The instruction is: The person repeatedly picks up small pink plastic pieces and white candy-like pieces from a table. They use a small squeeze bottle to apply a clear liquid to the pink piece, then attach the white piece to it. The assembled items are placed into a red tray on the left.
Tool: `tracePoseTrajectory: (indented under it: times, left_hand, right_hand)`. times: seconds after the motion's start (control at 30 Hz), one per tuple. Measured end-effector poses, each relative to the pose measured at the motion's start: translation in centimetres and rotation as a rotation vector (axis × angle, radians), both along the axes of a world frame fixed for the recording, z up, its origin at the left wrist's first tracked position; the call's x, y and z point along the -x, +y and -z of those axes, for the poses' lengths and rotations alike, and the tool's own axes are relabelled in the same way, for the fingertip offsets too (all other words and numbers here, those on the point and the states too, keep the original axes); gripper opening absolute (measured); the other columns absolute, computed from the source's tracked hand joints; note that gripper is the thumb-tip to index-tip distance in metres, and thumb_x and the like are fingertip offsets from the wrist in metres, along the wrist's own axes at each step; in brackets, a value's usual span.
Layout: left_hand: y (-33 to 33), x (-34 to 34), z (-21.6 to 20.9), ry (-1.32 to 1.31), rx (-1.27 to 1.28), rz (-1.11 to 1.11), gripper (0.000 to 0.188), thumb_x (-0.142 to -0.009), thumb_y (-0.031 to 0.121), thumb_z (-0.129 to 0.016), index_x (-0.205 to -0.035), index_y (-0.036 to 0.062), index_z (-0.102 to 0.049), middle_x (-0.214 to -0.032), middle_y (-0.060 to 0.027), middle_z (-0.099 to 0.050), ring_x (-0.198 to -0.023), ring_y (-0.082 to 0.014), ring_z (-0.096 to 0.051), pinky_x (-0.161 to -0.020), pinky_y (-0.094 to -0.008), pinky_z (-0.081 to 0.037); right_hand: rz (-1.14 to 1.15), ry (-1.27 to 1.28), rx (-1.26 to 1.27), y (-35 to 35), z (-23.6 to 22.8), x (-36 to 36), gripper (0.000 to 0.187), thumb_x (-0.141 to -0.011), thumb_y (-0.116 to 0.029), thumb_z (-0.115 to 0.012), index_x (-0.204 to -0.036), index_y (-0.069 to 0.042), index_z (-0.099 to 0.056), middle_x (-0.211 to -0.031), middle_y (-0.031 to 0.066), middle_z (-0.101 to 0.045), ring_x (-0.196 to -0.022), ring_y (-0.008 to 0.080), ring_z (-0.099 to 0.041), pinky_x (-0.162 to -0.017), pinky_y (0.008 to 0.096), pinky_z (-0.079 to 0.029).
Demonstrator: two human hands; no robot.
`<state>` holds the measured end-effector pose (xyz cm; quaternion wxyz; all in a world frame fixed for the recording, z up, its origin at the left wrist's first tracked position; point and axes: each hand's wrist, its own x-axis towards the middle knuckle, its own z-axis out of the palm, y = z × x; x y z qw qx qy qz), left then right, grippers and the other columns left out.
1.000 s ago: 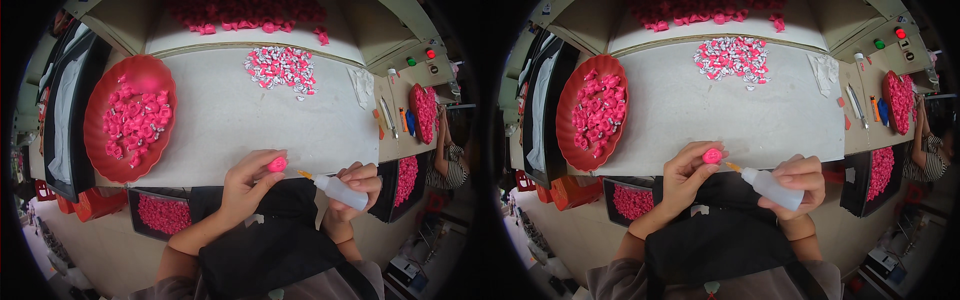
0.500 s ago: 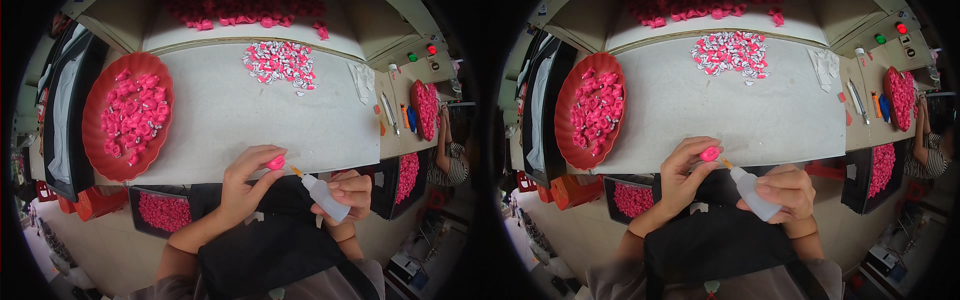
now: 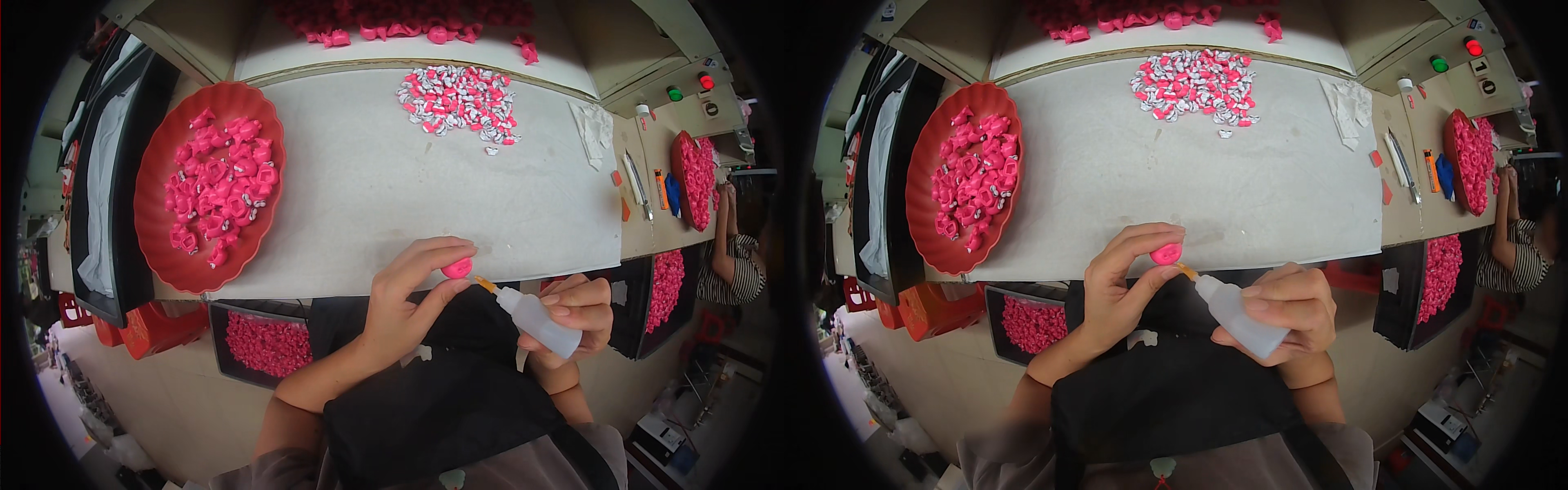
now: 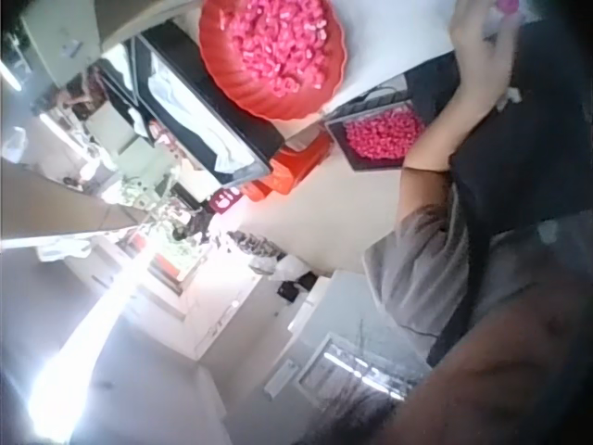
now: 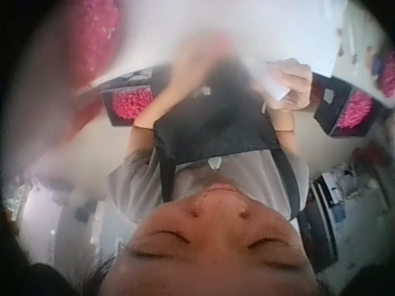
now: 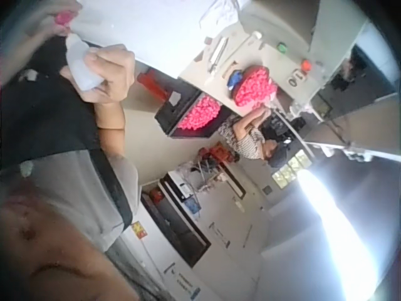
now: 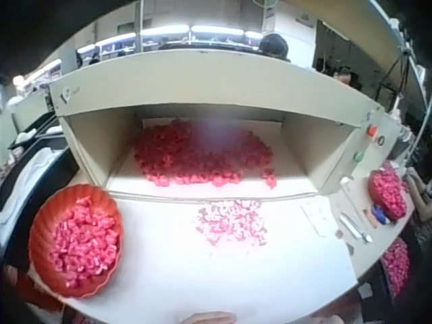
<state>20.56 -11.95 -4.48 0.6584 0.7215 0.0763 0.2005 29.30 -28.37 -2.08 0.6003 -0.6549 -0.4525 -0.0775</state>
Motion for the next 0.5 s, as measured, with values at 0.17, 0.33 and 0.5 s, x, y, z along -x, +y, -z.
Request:
tracePoseTrajectory:
  times: [0.17, 0.33, 0.5]
  left_hand:
    - [0.0, 0.1, 0.0, 0.027, -0.008, 0.001, 0.026, -0.074, -0.001, -0.063, -0.100, 0.0003, -0.060, -0.103, -0.0129, -0.059, -0.095, -0.0221, -0.057, -0.083, -0.0295, -0.044]
    - [0.1, -0.1, 0.7, 0.010, 0.016, 0.010, 0.027, -0.075, -0.004, -0.060, -0.102, -0.0028, -0.058, -0.105, -0.0132, -0.058, -0.097, -0.0216, -0.056, -0.086, -0.0307, -0.042]
    - [1.4, 0.1, 0.3, 0.110, 0.441, 0.031, 0.028, -0.079, -0.004, -0.057, -0.107, -0.0031, -0.055, -0.107, -0.0122, -0.056, -0.098, -0.0206, -0.056, -0.088, -0.0313, -0.042]
  right_hand:
    - [-0.010, -0.024, 0.017, 0.1, 0.2, 0.1, 0.043, -0.060, -0.024, -0.082, -0.084, -0.008, -0.050, -0.079, 0.0049, -0.049, -0.060, 0.0104, -0.048, -0.053, 0.0205, -0.042]
    - [0.003, 0.002, -0.009, -0.1, 0.3, -1.2, 0.043, -0.060, -0.024, -0.082, -0.084, -0.008, -0.050, -0.079, 0.0060, -0.050, -0.059, 0.0110, -0.047, -0.053, 0.0208, -0.041]
    - [-0.023, 0.305, -0.050, -0.4, 0.6, -8.4, 0.032, -0.067, 0.003, -0.070, -0.092, 0.000, -0.050, -0.090, 0.0097, -0.051, -0.077, 0.0166, -0.055, -0.061, 0.0275, -0.051]
